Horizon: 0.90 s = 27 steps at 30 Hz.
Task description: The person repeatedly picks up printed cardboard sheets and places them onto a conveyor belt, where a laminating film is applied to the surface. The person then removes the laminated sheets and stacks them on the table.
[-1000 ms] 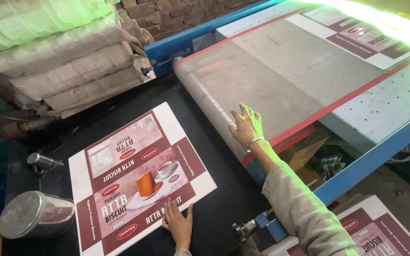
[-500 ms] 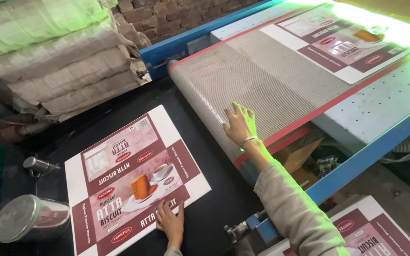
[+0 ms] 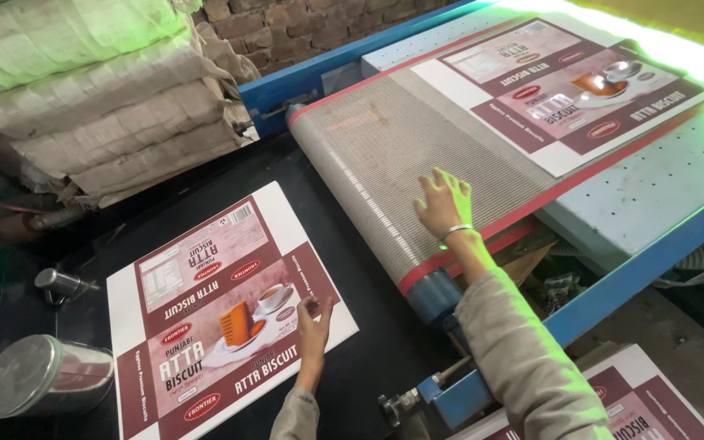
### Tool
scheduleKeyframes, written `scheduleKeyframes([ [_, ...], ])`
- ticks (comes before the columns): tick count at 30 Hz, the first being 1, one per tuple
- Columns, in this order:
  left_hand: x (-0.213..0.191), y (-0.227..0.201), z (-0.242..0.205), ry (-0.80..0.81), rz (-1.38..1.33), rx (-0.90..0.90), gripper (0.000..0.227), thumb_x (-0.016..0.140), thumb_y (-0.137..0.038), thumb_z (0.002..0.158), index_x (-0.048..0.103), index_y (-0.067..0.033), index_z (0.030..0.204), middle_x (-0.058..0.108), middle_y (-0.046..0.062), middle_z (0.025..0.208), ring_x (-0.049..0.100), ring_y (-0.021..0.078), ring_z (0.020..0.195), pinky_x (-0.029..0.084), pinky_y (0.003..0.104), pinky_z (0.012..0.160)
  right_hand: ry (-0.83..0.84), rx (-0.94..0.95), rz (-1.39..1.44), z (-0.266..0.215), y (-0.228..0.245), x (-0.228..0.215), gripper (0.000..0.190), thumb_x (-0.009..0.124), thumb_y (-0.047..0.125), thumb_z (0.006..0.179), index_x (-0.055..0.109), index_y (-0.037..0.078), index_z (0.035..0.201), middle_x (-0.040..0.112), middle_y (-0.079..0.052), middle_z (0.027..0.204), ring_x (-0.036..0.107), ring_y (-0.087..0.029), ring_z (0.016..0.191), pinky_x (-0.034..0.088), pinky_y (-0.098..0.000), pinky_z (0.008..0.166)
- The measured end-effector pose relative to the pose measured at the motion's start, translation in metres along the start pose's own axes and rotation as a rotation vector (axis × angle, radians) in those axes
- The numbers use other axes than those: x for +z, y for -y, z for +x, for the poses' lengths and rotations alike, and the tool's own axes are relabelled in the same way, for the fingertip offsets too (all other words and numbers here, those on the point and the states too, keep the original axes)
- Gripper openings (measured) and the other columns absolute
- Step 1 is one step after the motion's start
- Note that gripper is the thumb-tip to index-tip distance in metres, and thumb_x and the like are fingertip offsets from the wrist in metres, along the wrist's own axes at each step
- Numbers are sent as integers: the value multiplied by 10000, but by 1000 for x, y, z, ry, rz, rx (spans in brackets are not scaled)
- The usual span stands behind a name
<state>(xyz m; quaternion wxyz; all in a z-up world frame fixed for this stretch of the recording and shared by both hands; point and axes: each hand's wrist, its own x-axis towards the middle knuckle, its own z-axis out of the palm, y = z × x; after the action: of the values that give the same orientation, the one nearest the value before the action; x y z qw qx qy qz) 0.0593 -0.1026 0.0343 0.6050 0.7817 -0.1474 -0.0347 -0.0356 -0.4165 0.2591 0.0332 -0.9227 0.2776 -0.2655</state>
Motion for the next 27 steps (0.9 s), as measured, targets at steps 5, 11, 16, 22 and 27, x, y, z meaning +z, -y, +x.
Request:
scheduleKeyframes([
  [5,-10,-34,-5,102,-170,-122,543,684,-436,928,554,-45,1281,661,124,1248,639,232,1178,491,359,1015,-6,71,-68,5,-46,4,594,737,390,827,630,139,1355,550,-155,1457,502,-349,1336,360,-551,1081],
  [11,-25,-65,-8,173,-213,-297,553,640,-487,927,569,-78,1293,649,84,1251,632,201,1179,512,380,976,32,262,-146,11,-99,19,792,693,521,883,455,103,1512,517,-138,1515,436,-323,1434,305,-607,1118],
  [16,-32,-71,-7,224,-350,-303,538,617,-498,934,565,-100,1293,657,84,1240,647,183,1185,476,366,956,21,313,-219,9,-114,12,975,607,650,888,267,52,1580,452,-151,1569,376,-365,1440,238,-643,1092],
  [22,-33,-69,-1,284,-361,-331,587,563,-579,926,592,-93,1254,693,93,1238,653,204,1190,479,370,975,437,268,-227,-3,-27,-17,1183,547,792,845,103,70,1671,531,-173,1505,561,-354,1335,148,-587,1262],
  [27,-20,-81,23,380,-446,-374,810,521,-706,885,555,-43,1350,680,137,1298,656,238,1213,482,379,1012,521,-35,-67,-41,71,-30,1085,578,704,864,164,81,1650,647,-181,1328,605,-314,1283,231,-499,1268],
])
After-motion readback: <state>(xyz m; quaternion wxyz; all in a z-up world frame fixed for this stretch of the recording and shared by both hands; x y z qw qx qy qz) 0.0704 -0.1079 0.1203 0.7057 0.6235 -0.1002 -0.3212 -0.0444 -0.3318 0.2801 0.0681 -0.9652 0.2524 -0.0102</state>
